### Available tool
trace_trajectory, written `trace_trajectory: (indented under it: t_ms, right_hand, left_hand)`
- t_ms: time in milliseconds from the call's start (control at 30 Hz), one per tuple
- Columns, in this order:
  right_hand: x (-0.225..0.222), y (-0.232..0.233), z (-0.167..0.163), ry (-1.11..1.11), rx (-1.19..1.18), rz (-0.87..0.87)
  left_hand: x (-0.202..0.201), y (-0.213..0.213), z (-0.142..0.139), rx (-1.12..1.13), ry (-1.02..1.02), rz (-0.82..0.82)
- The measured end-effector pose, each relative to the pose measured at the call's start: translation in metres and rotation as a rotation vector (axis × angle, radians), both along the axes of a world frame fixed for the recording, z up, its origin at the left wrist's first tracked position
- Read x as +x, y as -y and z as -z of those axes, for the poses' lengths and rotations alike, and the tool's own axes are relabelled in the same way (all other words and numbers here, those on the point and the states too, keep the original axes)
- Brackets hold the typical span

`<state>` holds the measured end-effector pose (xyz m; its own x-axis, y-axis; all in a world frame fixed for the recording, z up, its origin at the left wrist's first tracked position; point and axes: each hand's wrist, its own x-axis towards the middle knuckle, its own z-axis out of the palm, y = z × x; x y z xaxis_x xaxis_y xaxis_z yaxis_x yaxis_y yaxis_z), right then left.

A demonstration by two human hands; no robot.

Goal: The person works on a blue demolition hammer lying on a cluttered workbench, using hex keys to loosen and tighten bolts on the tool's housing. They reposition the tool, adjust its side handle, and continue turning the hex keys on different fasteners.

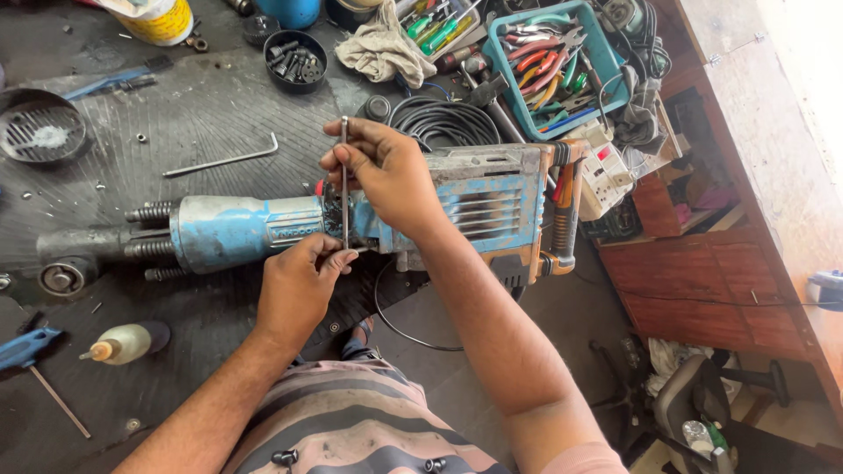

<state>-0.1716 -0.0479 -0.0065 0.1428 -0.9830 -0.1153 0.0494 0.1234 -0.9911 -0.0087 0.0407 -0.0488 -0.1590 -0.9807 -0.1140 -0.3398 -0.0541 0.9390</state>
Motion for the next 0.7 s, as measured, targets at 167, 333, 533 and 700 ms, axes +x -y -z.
trace_trajectory:
  t_ms: [167, 333, 533, 700]
  right_hand:
    - [0.006, 0.005, 0.006, -0.058, 0.011, -0.004]
    - [0.011, 0.011, 0.008, 0.021, -0.024, -0.035]
    - [0.004, 0.025, 0.008, -0.149, 0.042, -0.036]
    - [0.007, 0.038, 0.006, -0.255, 0.022, -0.058]
  left_hand:
    - [-0.002, -0.002, 0.003, -0.005, 0.014, -0.028]
    - [-0.005, -0.002, 0.003, -0.006, -0.033, -0.054]
    - [-0.008, -0.001, 0.0, -0.044, -0.009, -0.058]
    - [-0.006, 0.001, -0.002, -0.224, 0.356, 0.009]
